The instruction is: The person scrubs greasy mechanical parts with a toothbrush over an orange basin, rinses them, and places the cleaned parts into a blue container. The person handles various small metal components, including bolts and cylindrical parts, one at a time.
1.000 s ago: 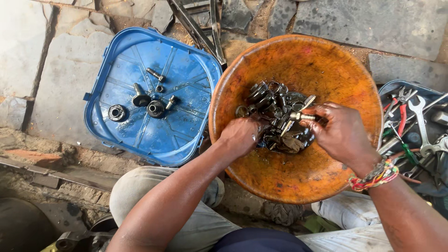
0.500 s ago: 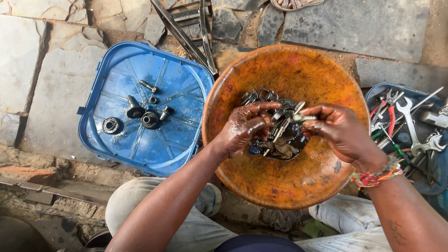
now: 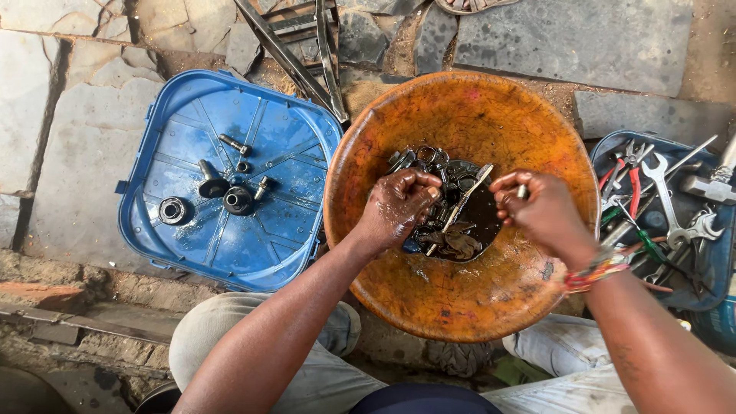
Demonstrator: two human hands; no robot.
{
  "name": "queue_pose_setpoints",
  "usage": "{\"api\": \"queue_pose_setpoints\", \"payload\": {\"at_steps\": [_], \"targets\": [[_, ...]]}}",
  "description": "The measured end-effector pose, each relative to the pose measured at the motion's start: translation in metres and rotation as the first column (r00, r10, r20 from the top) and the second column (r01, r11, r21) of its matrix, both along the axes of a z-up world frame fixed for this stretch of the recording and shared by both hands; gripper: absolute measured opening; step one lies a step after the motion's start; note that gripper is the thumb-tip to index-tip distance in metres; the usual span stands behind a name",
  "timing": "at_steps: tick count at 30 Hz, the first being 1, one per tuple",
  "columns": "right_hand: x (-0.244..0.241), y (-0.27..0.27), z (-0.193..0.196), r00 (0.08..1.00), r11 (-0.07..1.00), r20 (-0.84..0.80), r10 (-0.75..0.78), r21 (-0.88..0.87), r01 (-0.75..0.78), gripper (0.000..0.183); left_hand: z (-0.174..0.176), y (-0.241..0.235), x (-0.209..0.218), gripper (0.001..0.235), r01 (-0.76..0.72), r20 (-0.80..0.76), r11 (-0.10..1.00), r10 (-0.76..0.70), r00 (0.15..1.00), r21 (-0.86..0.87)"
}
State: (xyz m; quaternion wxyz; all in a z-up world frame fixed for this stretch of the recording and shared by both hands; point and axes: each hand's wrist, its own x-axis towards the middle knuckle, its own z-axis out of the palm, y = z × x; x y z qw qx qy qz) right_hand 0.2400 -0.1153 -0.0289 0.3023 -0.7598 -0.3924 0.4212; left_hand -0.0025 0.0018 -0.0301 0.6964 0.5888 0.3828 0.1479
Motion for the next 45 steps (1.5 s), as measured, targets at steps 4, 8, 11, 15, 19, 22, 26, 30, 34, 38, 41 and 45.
{"api": "queue_pose_setpoints", "payload": {"at_steps": [4,8,11,15,19,22,26,30,34,38,41,45], "targets": [[-0.025,0.01,-0.003,0.893,0.96,0.368,0.26,-0.196,-0.199,0.018,-0.009,-0.007,0.002,0.016,0.011,0.035,0.971,-0.02,0.999,0.24],[-0.043,0.021,-0.02,0.746,0.935,0.576,0.335,-0.105,-0.339,0.028,-0.01,-0.012,0.004,0.017,0.046,-0.032,0.974,-0.039,0.999,0.22],[-0.046,0.026,-0.037,0.712,0.923,0.629,0.31,-0.02,-0.385,0.025,-0.005,-0.013,0.002,0.018,0.03,-0.028,0.97,-0.024,0.999,0.243],[-0.04,0.031,-0.03,0.847,0.94,0.422,0.322,-0.252,-0.232,0.026,-0.007,-0.011,-0.001,0.018,0.009,-0.055,0.966,0.005,0.998,0.26],[-0.01,0.036,-0.005,0.861,0.807,0.239,0.449,-0.522,-0.275,0.024,-0.009,-0.009,-0.004,0.019,0.062,-0.096,0.967,-0.04,0.995,0.246],[-0.003,0.024,-0.017,0.653,0.689,0.331,0.681,-0.592,-0.418,0.036,-0.008,-0.01,-0.005,0.019,0.078,-0.065,0.948,-0.061,0.996,0.309],[-0.018,0.018,-0.038,0.708,0.795,0.378,0.597,-0.402,-0.455,0.049,-0.006,-0.012,-0.004,0.021,0.149,-0.173,0.967,-0.114,0.978,0.205],[-0.02,0.032,-0.012,0.888,0.917,0.26,0.38,-0.229,-0.325,0.023,-0.003,-0.017,-0.006,0.034,0.105,-0.117,0.966,-0.079,0.99,0.237],[-0.03,0.032,0.004,0.963,0.977,-0.239,0.126,-0.139,-0.163,0.021,0.001,-0.019,-0.002,0.041,-0.013,0.119,0.981,-0.011,0.993,0.196],[-0.04,0.022,0.01,0.856,0.998,-0.514,-0.043,-0.065,0.011,0.021,0.003,-0.018,0.004,0.036,-0.123,0.26,0.988,0.094,0.961,0.097],[-0.038,0.024,0.01,0.878,1.0,-0.478,-0.012,-0.031,-0.003,0.024,0.018,-0.011,0.002,0.034,-0.145,0.179,0.98,0.119,0.977,0.138],[-0.026,0.019,0.009,0.855,0.998,-0.518,-0.003,0.057,0.038,0.026,0.048,-0.002,-0.005,0.033,-0.124,0.079,0.876,0.098,0.992,0.467]]}}
